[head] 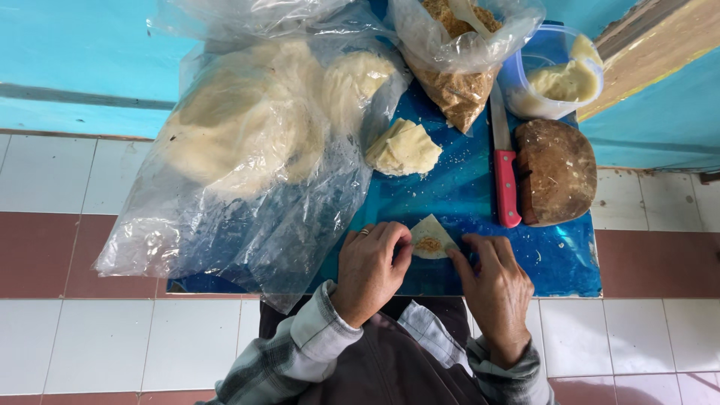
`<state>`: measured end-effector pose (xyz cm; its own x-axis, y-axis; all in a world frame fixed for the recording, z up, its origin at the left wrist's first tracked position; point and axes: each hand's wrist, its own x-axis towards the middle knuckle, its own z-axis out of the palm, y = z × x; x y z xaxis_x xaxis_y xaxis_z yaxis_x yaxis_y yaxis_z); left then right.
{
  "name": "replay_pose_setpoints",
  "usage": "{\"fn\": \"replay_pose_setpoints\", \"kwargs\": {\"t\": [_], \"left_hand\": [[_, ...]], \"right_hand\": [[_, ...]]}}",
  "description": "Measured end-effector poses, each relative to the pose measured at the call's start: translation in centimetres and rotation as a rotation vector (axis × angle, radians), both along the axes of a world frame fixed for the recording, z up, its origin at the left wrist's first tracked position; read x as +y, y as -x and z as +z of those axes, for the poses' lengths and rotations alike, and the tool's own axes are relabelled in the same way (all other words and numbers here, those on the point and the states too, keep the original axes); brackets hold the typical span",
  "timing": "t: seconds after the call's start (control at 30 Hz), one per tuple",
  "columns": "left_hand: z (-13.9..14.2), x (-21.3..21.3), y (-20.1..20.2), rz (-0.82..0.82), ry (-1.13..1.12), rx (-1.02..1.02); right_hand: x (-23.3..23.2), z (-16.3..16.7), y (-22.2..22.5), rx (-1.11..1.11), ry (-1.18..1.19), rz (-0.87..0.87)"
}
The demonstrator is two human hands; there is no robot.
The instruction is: The person sits at a small low table and folds triangular dough wrappers around a spoonful of brown filling, pinching the edges closed and setting the filled pastry aside. They repeatedly take dough pieces, add filling from a bag using a spoon, and fold them into stuffed pastries.
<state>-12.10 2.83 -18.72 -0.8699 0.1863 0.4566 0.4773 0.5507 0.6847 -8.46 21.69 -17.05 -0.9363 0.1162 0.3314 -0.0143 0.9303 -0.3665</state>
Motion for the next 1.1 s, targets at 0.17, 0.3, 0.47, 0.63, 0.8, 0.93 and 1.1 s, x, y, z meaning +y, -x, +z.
{"fn": "replay_pose_setpoints", "kwargs": {"t": [0.17,0.3,0.47,0.63,0.8,0.93,1.1], "left_hand": [[-0.3,0.0,-0.1,-0.020,-0.041,0.014],[-0.3,0.2,0.0,-0.055,-0.068,0.046],[-0.6,0.7,0.1,-0.122,-0.074,0.052],[-0.9,1.0,0.3,-0.160,-0.063,0.088],[-1.1,1.1,0.3,-0.194,-0.030,0.067],[-1.4,0.7,0.2,-0.228,0.016,0.074],[-1.7,-0.1,0.8,-0.350,0.110,0.137]], "right_hand": [[-0.1,-0.2,0.4,-0.060,0.160,0.030],[0.3,-0.1,0.7,-0.075,0.240,0.052],[0.0,-1.5,0.6,-0.016,0.378,0.010],[-0.9,-2.6,0.1,0.055,0.459,0.008],[-1.3,-2.0,-0.5,0.088,0.361,0.093],[-1.1,-1.5,-0.8,0.066,0.150,0.207],[-0.2,-1.2,-0.3,0.105,0.178,0.301]]}}
